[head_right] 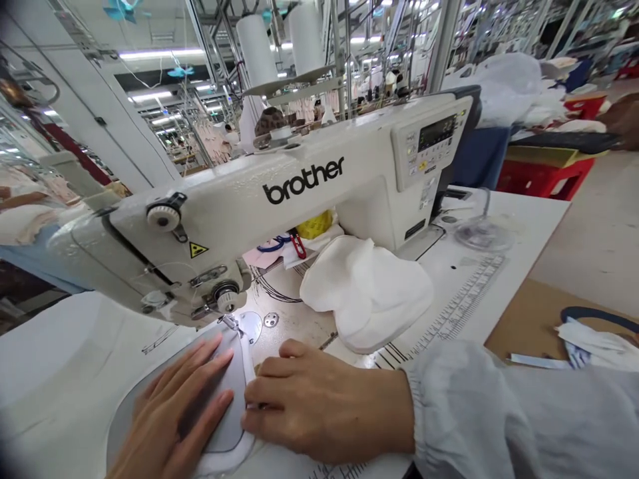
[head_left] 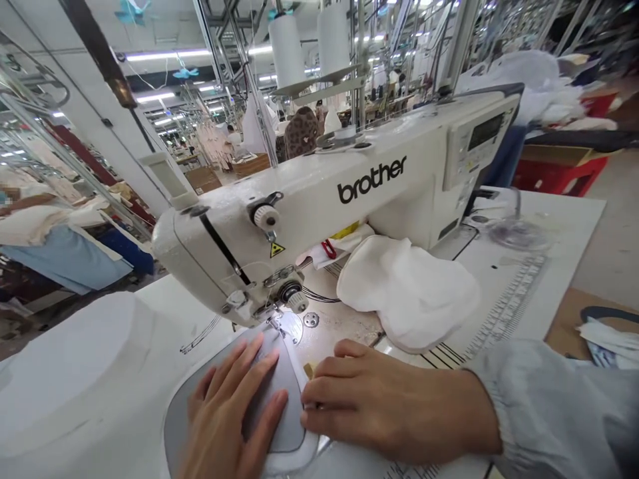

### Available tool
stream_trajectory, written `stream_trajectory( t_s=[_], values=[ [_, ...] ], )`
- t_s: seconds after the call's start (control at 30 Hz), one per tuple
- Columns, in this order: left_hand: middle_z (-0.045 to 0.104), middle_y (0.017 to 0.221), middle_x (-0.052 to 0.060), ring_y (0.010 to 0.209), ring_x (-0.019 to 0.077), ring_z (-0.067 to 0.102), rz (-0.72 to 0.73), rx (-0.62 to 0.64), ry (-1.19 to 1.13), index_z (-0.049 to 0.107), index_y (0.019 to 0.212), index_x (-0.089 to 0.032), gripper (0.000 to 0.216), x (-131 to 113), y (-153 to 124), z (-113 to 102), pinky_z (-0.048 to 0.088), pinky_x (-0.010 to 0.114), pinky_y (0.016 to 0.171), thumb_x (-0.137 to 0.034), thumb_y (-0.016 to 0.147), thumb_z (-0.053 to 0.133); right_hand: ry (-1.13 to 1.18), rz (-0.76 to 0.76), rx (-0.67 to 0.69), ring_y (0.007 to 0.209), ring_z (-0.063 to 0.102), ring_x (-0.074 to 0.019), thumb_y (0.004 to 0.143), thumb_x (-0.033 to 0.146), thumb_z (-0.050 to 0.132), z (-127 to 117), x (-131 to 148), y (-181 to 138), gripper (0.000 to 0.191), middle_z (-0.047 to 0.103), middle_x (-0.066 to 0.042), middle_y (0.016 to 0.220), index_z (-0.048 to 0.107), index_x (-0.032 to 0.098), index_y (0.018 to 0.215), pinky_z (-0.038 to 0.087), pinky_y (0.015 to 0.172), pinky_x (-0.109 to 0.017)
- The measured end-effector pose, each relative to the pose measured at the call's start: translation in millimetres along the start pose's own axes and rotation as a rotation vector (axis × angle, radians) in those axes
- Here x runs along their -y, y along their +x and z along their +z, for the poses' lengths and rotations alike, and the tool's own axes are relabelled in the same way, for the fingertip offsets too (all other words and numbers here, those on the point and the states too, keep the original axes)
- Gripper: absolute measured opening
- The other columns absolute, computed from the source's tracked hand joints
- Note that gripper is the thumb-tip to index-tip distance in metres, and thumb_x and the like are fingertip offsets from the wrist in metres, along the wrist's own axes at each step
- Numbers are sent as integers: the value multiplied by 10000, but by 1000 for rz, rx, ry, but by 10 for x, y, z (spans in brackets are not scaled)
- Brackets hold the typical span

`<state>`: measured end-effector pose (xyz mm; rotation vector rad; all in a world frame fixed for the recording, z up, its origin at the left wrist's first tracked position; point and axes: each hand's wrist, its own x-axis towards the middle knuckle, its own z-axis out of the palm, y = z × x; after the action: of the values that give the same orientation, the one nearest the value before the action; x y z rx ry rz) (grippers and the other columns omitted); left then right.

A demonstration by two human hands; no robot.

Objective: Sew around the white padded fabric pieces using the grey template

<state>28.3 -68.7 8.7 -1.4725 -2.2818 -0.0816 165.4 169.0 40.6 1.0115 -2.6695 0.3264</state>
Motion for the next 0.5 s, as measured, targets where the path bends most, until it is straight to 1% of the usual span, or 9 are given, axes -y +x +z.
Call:
stream_trajectory(
  t_s=[0.13, 0.33, 0.4, 0.5],
  values=[
    [532, 1460, 27, 1250, 264, 590, 41, -11, 74, 433, 1416, -332, 500, 5, 10, 24, 572, 476, 844, -403, 926, 498, 19, -2, 14, 973, 529, -183, 1058, 159, 354, -20, -16, -5, 292, 654, -68, 1066, 600, 95, 1201, 330, 801, -350],
    [553, 1442, -1, 1247, 255, 587, 39, -14, 109, 426, 1423, -339, 498, -28, 41, 40, 531, 443, 836, -388, 931, 480, 22, 4, -7, 935, 527, -178, 1059, 154, 334, 8, -30, -4, 297, 656, -57, 1029, 597, 99, 1184, 324, 799, -354],
    [563, 1432, -11, 1265, 265, 567, -5, -11, 84, 418, 1422, -346, 482, -70, 46, 43, 495, 465, 866, -374, 942, 453, 18, 7, -14, 928, 526, -178, 1057, 150, 334, 10, -32, 2, 295, 657, -56, 1019, 598, 100, 1181, 322, 801, -355],
    [585, 1409, -11, 1266, 286, 555, -106, -17, 6, 452, 1386, -363, 431, -156, 46, 53, 425, 514, 940, -384, 958, 408, 14, 15, -2, 923, 526, -178, 1050, 145, 354, -4, -30, 7, 279, 659, -58, 1016, 605, 103, 1166, 324, 806, -354]
  ],
)
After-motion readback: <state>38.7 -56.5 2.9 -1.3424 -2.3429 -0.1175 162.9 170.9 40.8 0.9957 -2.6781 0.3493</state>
